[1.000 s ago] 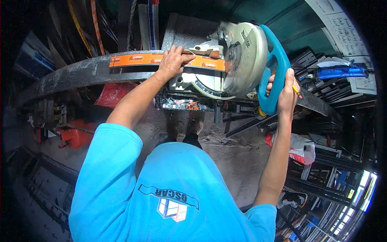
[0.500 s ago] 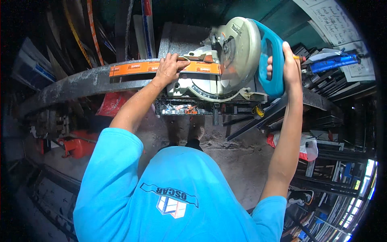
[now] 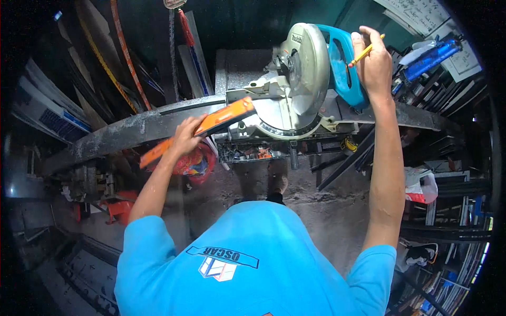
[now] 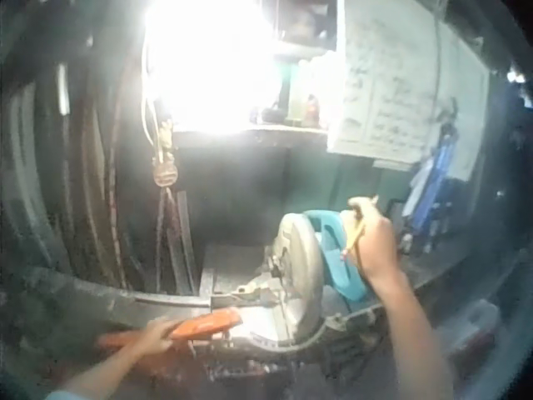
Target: The person measures and marks a long metal profile with a tape measure and pencil, then uses a miter saw to cut the profile into shorter segments. The person repeats this process for multiple pieces, occasionally checking the fit of a cut piece against a larger frame structure.
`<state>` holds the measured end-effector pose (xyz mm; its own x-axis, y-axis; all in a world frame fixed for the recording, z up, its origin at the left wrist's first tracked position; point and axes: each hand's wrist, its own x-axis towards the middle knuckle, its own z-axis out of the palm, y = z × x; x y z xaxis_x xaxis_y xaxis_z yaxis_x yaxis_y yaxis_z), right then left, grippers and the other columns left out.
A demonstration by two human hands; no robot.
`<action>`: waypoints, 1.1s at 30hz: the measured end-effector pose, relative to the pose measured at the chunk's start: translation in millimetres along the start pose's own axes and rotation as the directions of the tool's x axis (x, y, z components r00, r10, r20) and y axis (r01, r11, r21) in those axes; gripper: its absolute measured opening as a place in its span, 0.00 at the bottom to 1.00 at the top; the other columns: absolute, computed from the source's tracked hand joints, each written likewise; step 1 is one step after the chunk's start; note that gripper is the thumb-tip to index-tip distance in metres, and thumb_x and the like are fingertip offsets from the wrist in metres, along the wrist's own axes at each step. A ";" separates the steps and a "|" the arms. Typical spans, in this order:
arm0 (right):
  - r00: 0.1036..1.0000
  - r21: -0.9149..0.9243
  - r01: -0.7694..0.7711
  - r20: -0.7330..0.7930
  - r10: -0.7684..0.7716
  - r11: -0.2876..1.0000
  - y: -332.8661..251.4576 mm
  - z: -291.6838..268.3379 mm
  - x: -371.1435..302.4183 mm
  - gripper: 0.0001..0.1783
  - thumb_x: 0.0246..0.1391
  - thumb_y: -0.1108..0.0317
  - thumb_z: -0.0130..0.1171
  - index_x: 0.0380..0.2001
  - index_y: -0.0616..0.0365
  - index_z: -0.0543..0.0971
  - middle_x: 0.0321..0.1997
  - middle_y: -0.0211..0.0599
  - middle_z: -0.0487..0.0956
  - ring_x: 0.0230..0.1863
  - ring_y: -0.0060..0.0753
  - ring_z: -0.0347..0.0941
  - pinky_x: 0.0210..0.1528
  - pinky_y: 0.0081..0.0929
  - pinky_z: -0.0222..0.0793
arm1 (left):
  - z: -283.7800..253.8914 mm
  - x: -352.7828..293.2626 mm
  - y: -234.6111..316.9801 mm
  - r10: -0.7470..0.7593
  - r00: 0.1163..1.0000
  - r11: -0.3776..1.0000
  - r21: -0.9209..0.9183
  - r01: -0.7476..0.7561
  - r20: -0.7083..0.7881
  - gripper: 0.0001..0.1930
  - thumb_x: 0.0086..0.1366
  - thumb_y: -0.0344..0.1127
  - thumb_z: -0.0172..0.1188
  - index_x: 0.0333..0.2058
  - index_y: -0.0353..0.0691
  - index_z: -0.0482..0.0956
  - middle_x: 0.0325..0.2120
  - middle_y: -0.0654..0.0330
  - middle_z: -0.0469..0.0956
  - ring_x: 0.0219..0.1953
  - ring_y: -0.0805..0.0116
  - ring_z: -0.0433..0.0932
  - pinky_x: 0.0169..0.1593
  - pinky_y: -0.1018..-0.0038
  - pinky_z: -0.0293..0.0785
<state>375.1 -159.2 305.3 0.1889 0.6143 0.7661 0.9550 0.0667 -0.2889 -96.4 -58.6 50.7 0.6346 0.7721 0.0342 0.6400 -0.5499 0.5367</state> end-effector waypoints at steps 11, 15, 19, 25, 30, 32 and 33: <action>0.901 0.357 -0.340 -0.140 0.410 0.870 31.8 -18.1 -172.9 0.16 0.74 0.67 0.47 0.53 0.65 0.78 0.43 0.40 0.84 0.42 0.30 0.81 0.49 0.28 0.76 | 49.6 -74.3 23.2 -0.238 0.937 0.798 -0.602 0.038 -0.256 0.28 0.63 0.28 0.69 0.60 0.34 0.68 0.50 0.54 0.78 0.52 0.64 0.77 0.58 0.68 0.73; 0.926 0.249 -0.378 0.102 0.364 0.892 -11.2 8.4 -215.8 0.19 0.68 0.69 0.57 0.59 0.65 0.75 0.49 0.50 0.83 0.46 0.46 0.81 0.53 0.35 0.76 | 100.7 -62.9 53.5 -0.174 0.916 0.812 -0.579 -0.075 -0.362 0.22 0.64 0.30 0.69 0.54 0.35 0.73 0.43 0.58 0.80 0.46 0.66 0.78 0.55 0.69 0.73; 0.981 0.015 -0.028 0.192 0.025 0.999 -29.1 31.7 -210.6 0.34 0.62 0.69 0.62 0.70 0.62 0.66 0.71 0.62 0.68 0.70 0.64 0.64 0.71 0.50 0.61 | 137.7 -44.0 106.5 -0.217 0.951 0.611 -0.791 -0.046 -0.222 0.19 0.66 0.36 0.70 0.51 0.36 0.74 0.41 0.60 0.80 0.44 0.70 0.76 0.51 0.70 0.73; 0.959 -0.105 0.230 0.195 -0.207 0.967 -28.1 48.9 -166.1 0.41 0.58 0.69 0.65 0.73 0.61 0.61 0.76 0.60 0.61 0.74 0.67 0.59 0.73 0.54 0.58 | 166.7 -22.4 158.6 -0.206 0.962 0.454 -0.888 -0.066 -0.178 0.21 0.70 0.44 0.66 0.52 0.34 0.74 0.40 0.61 0.79 0.42 0.73 0.76 0.48 0.73 0.73; 0.943 -0.122 0.294 0.196 -0.268 0.948 -33.6 39.9 -115.5 0.49 0.53 0.70 0.71 0.74 0.61 0.57 0.78 0.64 0.55 0.76 0.66 0.55 0.75 0.53 0.55 | 178.5 -14.9 181.4 -0.277 0.954 0.381 -0.925 -0.005 -0.119 0.22 0.71 0.48 0.65 0.49 0.34 0.76 0.37 0.63 0.80 0.40 0.76 0.76 0.45 0.74 0.73; 0.931 -0.150 0.327 0.219 -0.291 0.933 -42.1 30.8 -84.0 0.53 0.47 0.68 0.75 0.74 0.62 0.59 0.76 0.65 0.58 0.75 0.63 0.58 0.73 0.47 0.60 | 180.6 -10.0 194.5 -0.329 0.934 0.342 -0.939 -0.021 -0.141 0.22 0.71 0.48 0.65 0.49 0.33 0.77 0.36 0.64 0.80 0.39 0.76 0.75 0.44 0.75 0.73; 0.922 -0.146 0.333 0.258 -0.289 0.932 -43.9 26.8 -71.6 0.53 0.47 0.68 0.75 0.73 0.63 0.59 0.75 0.65 0.60 0.74 0.63 0.60 0.71 0.45 0.63 | 184.4 -8.2 196.6 -0.331 0.933 0.342 -0.939 -0.022 -0.143 0.21 0.71 0.48 0.65 0.48 0.34 0.77 0.36 0.66 0.79 0.37 0.78 0.75 0.42 0.76 0.72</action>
<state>313.5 -185.0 247.8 -0.1604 0.7500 0.6417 0.9860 0.1514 0.0695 104.1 -231.8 0.4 0.3184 0.9476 -0.0256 -0.2023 0.0943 0.9748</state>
